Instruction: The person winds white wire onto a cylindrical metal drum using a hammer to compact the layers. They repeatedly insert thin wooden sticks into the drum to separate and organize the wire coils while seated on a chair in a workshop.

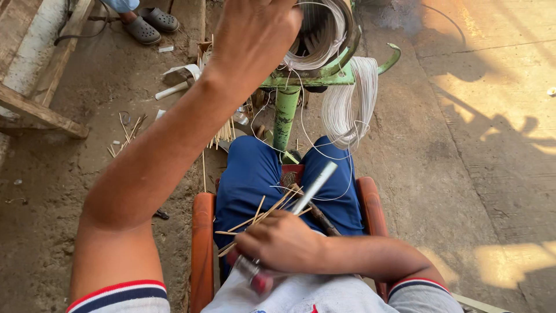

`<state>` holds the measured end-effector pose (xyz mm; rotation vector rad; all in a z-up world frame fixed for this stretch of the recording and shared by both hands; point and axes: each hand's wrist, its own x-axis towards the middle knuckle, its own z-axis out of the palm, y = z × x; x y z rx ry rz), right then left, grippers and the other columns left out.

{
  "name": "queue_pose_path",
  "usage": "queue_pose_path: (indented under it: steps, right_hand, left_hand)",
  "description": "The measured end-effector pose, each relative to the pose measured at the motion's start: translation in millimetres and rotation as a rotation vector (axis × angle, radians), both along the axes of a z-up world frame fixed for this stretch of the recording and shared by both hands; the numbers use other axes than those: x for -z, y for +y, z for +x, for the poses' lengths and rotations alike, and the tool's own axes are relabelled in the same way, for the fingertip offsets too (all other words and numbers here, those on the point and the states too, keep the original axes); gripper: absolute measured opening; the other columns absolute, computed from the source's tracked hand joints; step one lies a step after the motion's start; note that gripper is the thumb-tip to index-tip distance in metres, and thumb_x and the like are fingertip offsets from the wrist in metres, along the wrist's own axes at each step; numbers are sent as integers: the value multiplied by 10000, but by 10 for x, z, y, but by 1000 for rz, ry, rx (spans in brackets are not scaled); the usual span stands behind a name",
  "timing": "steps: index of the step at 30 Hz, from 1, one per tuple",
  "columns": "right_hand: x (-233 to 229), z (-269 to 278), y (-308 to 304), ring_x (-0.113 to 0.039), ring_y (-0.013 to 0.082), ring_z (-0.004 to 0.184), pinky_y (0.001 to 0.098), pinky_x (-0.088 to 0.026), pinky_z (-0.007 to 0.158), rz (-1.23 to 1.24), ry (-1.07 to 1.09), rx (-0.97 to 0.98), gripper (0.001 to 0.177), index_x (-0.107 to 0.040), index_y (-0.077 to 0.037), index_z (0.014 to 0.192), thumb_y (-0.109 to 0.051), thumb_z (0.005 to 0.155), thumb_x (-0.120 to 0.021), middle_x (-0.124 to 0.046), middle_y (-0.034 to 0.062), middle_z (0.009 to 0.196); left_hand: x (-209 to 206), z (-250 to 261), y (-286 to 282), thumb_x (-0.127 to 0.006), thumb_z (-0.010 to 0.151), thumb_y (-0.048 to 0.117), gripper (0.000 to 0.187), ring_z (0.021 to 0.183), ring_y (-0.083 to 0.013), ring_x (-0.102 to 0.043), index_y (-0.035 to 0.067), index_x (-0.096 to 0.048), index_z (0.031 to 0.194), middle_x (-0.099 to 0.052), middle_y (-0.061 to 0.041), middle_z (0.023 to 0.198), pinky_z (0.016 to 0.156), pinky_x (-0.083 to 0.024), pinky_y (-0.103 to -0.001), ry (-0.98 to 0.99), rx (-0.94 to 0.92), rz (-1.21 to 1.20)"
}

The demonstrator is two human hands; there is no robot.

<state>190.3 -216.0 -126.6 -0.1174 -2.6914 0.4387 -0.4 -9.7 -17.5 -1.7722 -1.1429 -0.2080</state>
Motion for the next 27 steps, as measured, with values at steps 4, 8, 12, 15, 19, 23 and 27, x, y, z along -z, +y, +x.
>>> queue_pose_path:
  steps: [4, 8, 12, 15, 19, 23, 27]
  right_hand:
    - [78, 316, 158, -682, 309, 807, 419, -545, 695, -246, -163, 225, 315, -573, -14, 1096, -107, 810, -669, -627, 112, 898]
    - [76, 615, 258, -667, 290, 850, 408, -550, 769, -19, -248, 358, 334, -555, 18, 1115, -54, 799, -638, -605, 130, 922]
    - [-74, 847, 166, -696, 276, 834, 416, -562, 682, 6, -259, 482, 376, -579, -47, 1193, -139, 835, -649, -637, 100, 931]
    - [-209, 1021, 228, -726, 253, 802, 409, -564, 600, -153, -403, 788, 306, -600, -144, 1181, -319, 940, -670, -705, 52, 908]
    - [-258, 1377, 395, -764, 180, 754, 358, -577, 621, -363, -202, 989, 231, -626, -128, 1198, -238, 994, -622, -777, 61, 884]
    - [-476, 1602, 409, -543, 120, 712, 289, -450, 598, -781, 356, 704, 304, -571, 33, 1304, -139, 1053, -566, -662, 137, 858]
    - [-852, 1268, 414, -571, 148, 764, 308, -479, 675, -297, 647, 656, 324, -539, 56, 1378, -85, 1086, -552, -664, 150, 911]
  left_hand:
    - [218, 180, 255, -768, 856, 25, 114, 1232, -212, -480, 90, -731, 770, -523, 0, 1355, 1047, -428, -470, -147, -14, 35]
    - [274, 342, 342, -794, 783, 74, 52, 1379, -260, -391, 109, -762, 762, -483, 6, 1472, 1062, -411, -497, -149, -17, 135]
    - [84, 143, 39, -779, 899, 127, 100, 1460, -299, -361, 134, -757, 802, -437, 1, 1543, 1160, -397, -475, -417, 579, -213]
    - [-47, 55, -396, -768, 1022, 179, 158, 1436, -301, -344, 96, -716, 898, -418, -39, 1566, 1182, -385, -523, -364, 466, 30]
    - [48, -264, -1014, -664, 1062, 192, 259, 1436, -373, -369, 85, -639, 1296, -392, -172, 1524, 1101, -409, -561, -619, 168, -63]
    - [350, -271, -989, -695, 1116, 273, 394, 1518, -373, -335, 213, -534, 1471, -309, -174, 1624, 1198, -363, -554, -700, 168, 15]
    - [660, -116, -590, -718, 1138, 508, 506, 1516, -420, -303, 347, -520, 1574, -232, -159, 1690, 1254, -328, -604, -610, 283, -31]
